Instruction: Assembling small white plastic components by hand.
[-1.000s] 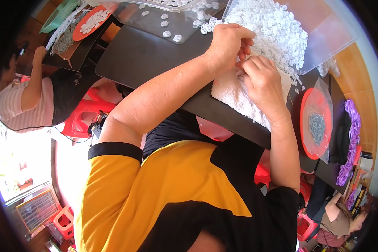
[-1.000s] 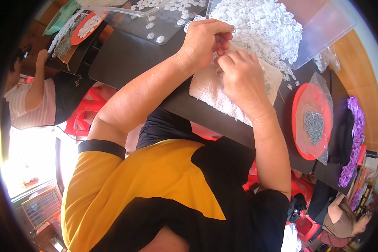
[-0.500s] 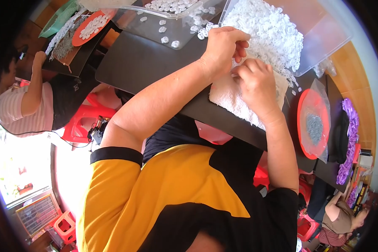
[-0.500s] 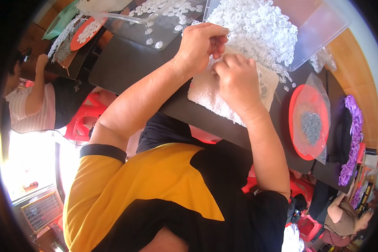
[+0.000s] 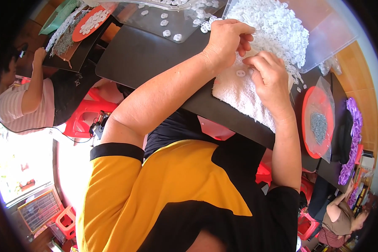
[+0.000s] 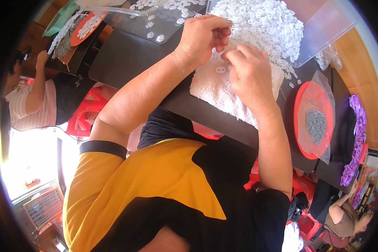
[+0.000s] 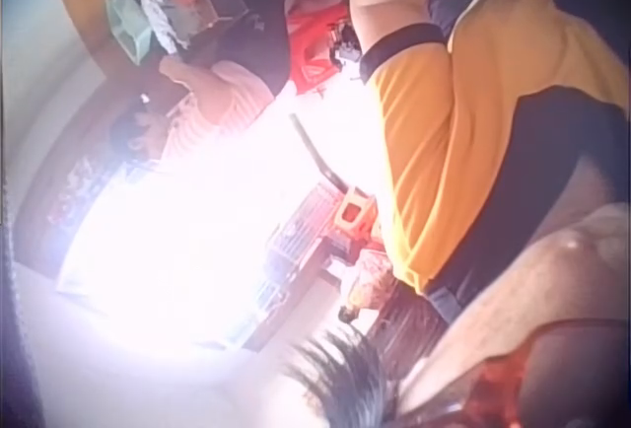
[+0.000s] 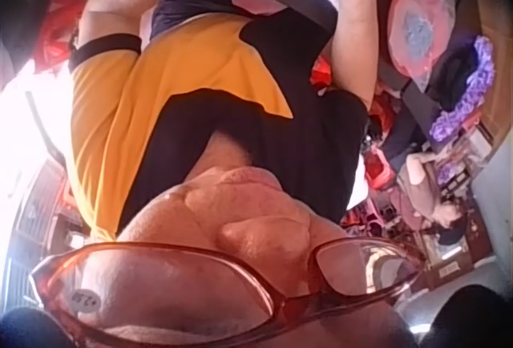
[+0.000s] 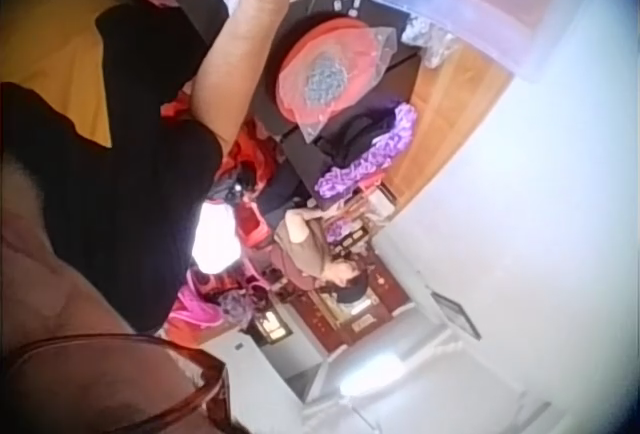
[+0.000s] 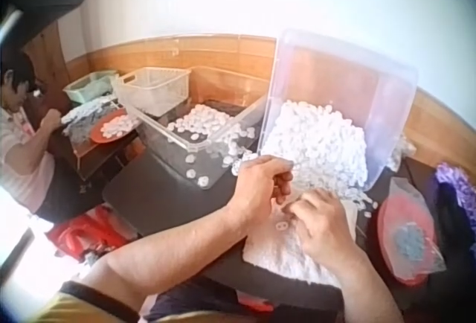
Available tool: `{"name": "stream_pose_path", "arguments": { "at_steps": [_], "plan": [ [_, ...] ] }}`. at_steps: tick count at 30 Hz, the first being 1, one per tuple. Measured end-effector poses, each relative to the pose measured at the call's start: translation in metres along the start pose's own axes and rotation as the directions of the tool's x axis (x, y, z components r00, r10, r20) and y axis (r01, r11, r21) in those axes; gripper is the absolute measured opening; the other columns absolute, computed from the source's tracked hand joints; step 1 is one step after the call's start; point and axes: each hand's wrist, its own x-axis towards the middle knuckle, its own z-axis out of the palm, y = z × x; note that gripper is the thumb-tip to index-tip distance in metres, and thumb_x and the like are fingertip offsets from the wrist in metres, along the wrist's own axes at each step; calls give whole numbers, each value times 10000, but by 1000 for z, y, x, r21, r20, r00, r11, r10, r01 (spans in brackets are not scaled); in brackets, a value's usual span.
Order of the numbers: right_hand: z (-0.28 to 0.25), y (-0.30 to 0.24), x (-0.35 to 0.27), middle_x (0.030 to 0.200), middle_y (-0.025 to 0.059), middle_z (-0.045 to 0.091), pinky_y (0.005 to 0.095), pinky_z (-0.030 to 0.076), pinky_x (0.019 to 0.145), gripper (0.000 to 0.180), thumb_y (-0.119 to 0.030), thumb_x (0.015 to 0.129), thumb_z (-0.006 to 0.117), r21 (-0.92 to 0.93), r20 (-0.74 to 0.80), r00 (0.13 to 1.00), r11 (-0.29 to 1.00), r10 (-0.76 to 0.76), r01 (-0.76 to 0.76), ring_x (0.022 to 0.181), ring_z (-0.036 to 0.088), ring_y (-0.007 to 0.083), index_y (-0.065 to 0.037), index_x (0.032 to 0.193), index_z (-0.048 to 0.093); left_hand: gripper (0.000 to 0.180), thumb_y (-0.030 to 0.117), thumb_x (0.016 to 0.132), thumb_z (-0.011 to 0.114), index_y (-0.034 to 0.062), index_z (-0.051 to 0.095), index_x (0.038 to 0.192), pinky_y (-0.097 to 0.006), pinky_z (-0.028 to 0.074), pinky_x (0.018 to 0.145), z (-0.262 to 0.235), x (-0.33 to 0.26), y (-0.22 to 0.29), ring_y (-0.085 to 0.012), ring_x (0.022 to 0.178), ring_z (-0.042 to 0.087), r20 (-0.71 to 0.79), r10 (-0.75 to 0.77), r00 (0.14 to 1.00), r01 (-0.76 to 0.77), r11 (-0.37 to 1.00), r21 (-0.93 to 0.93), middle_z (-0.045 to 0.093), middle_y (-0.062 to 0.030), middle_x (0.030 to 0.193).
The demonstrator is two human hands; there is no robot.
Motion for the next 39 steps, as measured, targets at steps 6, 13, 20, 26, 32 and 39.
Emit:
{"name": "stream_pose_path", "arguments": {
  "at_steps": [6, 13, 20, 26, 32, 39],
  "plan": [
    [6, 0, -3, 818, 32, 554, 379, 389, 765, 125, -30, 715, 633, -96, 30, 996, 991, -88, 90, 858, 557, 241, -96, 819, 654, 119, 74, 829, 635, -45, 632, 823, -306, 419, 504, 1, -4, 1, -184, 577, 548, 18, -9, 1000, 9, 1000, 1, 601, -104, 742],
    [5, -8, -5, 805, 43, 570, 371, 381, 777, 85, -76, 748, 654, -111, 107, 992, 990, -74, 86, 868, 562, 234, -75, 833, 645, 116, 72, 831, 631, -43, 631, 818, -305, 415, 499, 3, -4, 0, -181, 581, 551, 13, -13, 1000, 13, 1000, 24, 599, -103, 741],
    [6, -8, -4, 757, 54, 608, 381, 395, 737, 46, -51, 715, 614, -127, 103, 991, 987, -85, 98, 805, 576, 244, -65, 758, 606, 115, 67, 833, 629, -47, 632, 818, -306, 414, 496, 2, -2, 1, -181, 589, 557, 15, -14, 1000, 14, 999, 40, 601, -106, 743],
    [2, -3, -5, 766, 64, 605, 381, 399, 744, 80, -36, 700, 576, -128, 93, 995, 991, -34, 46, 819, 574, 252, -65, 766, 611, 129, 65, 839, 616, -64, 627, 835, -318, 412, 505, 4, -4, 2, -192, 585, 547, 23, -20, 1000, 19, 999, 48, 596, -113, 741],
    [7, -11, -8, 799, 62, 606, 382, 391, 781, 95, -50, 715, 582, -362, 103, 995, 932, 16, 22, 849, 570, 247, -70, 792, 634, 138, 64, 835, 622, -72, 615, 864, -312, 395, 500, 7, -8, 3, -191, 575, 531, 12, -58, 998, 57, 997, 55, 587, -116, 724],
    [-14, 12, -6, 768, 59, 647, 265, 463, 653, 101, -27, 793, 676, 574, -13, 796, 656, 606, -490, 712, 599, 143, -2, 886, 647, 122, 60, 817, 656, -50, 610, 842, -294, 393, 479, 13, -13, 4, -171, 556, 535, 23, -60, 998, 58, 994, 91, 595, -95, 712]
  ]
}}
